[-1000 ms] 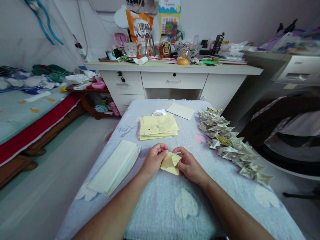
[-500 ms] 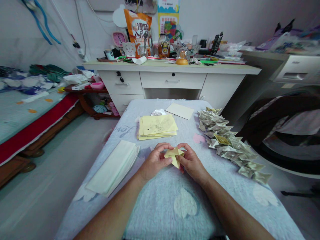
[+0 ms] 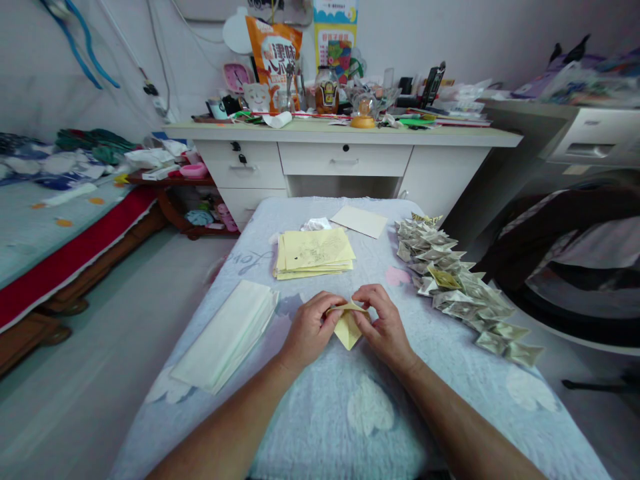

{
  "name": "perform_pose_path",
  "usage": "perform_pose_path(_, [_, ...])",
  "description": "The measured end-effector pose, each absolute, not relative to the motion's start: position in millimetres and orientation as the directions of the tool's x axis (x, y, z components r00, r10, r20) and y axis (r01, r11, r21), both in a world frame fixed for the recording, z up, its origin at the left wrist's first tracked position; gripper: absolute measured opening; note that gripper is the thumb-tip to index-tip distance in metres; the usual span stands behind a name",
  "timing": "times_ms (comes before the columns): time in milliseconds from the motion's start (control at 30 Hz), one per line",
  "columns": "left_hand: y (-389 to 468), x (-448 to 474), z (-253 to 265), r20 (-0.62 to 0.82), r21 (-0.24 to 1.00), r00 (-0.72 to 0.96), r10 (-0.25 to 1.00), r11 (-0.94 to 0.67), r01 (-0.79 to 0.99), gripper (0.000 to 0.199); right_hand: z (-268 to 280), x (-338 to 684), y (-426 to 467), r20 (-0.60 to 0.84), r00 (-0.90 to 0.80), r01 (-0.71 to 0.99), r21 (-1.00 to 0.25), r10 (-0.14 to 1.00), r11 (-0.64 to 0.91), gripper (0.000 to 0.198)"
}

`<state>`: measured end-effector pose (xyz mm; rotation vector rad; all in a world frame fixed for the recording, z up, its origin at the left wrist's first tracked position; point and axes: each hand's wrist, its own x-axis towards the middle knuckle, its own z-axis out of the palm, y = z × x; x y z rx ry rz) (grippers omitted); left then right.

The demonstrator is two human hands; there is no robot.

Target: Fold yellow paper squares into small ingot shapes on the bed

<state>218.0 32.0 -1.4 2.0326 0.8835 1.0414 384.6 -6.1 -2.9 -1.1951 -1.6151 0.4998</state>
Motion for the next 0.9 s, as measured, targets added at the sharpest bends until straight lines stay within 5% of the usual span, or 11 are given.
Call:
perform_pose_path(267, [30.9,216.4,2.2,0.512,0.631,0.416,0.751,-0.658,0.411,0.009,-3.5,383.6,-8.0,0.502,-0.067,0.530,-0.714,0.862,0.457,0.006])
perform_pose_path(633, [26.7,215.1,4.2,0.510,0.689,0.454,0.731,-0.663,0.293,0.020,-1.9,382.8,-9.5,0.472,-0.075,0.460,-0.765,0.879,0.450,0.012])
perform_pose_path(900, [26.2,212.9,6.4,0.505,0.702,0.461,0.730,-0.658,0.273,0.018,1.4,386.7,-9.8,0.209,-0.100,-0.003,-0.978,0.973,0.210,0.031])
